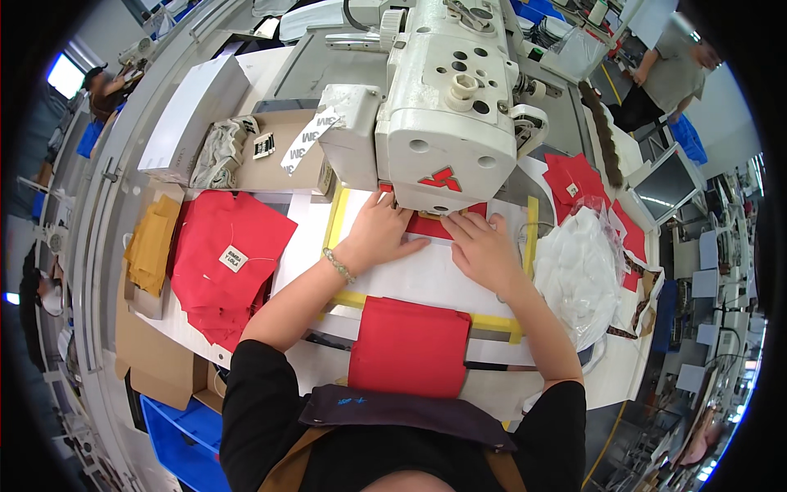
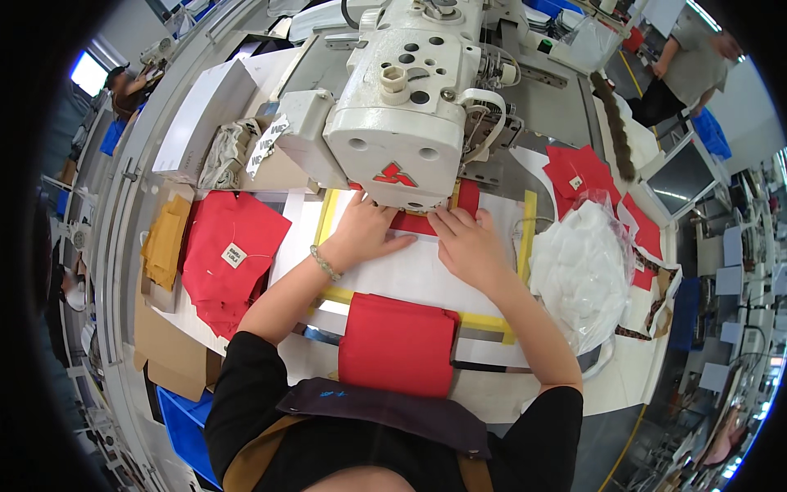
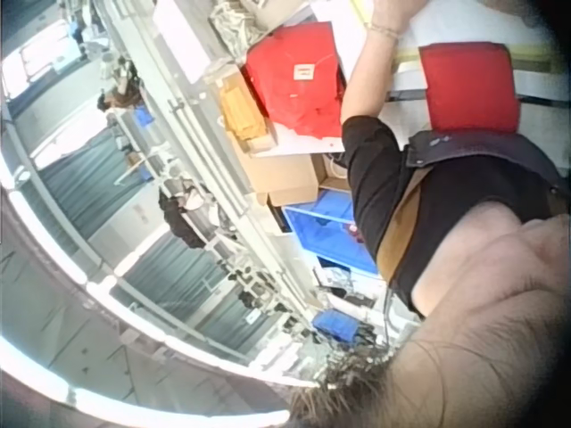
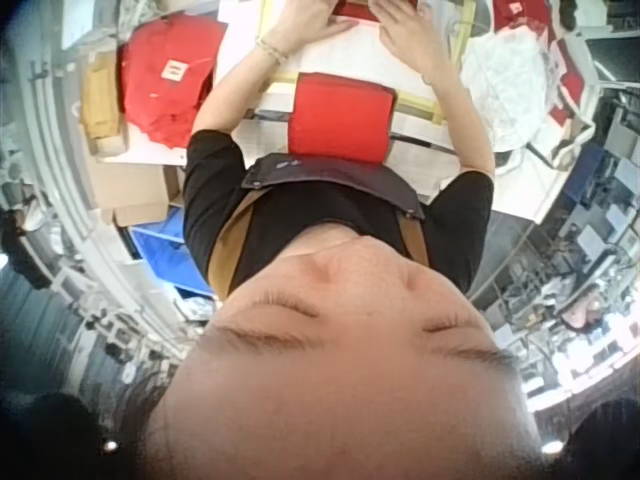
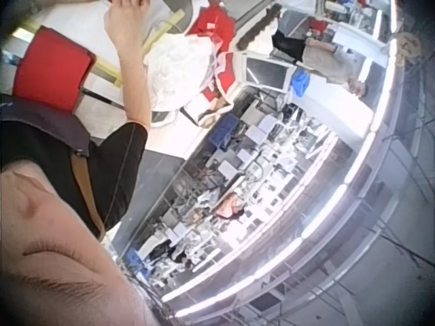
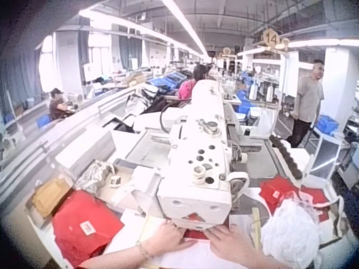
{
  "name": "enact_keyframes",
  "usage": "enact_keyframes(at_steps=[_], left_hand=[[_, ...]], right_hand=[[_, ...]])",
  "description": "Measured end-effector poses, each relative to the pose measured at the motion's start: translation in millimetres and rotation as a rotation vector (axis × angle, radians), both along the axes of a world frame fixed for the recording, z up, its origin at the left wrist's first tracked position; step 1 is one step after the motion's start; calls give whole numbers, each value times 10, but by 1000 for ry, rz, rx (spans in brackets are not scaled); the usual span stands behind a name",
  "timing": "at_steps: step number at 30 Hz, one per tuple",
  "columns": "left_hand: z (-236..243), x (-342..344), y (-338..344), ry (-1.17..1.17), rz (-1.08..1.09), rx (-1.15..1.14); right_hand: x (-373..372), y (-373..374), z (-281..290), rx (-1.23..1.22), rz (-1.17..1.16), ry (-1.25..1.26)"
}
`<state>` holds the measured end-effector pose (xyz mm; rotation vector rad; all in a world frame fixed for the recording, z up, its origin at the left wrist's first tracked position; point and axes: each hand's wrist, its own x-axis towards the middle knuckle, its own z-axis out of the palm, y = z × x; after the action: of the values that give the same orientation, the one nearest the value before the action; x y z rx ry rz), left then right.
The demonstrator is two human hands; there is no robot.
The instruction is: The person sews white rectangular labels onto red fabric pieces using an industrial sewing machine. They repeatedly pick up a red piece, place a label on it, guide it under the presser foot, sew, and trim the thread with scissors. Finished pieces are stacked to the left.
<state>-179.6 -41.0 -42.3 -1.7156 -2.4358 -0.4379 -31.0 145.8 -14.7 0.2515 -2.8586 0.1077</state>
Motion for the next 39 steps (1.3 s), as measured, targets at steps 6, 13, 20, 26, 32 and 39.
enact_keyframes(at_steps=[6,13,20,26,32,39], left_hand=[[27,-18,-28,-8,-5,10],[112,-78,-362,25,-6,-4],[78,-162,-434,-51,-103,178],[2,-269,-320,87,-223,115],[66,-373,-258,-101,-272,-1],[225,-435,-156,-327,-370,-9]], right_hand=[[14,-145,-59,-56,-53,34],[-31,-328,-104,-76,39,56],[-68,-404,-261,-94,39,104],[-88,-315,-175,-149,71,91],[-189,174,-118,-159,291,139],[-218,239,-178,-225,293,14]])
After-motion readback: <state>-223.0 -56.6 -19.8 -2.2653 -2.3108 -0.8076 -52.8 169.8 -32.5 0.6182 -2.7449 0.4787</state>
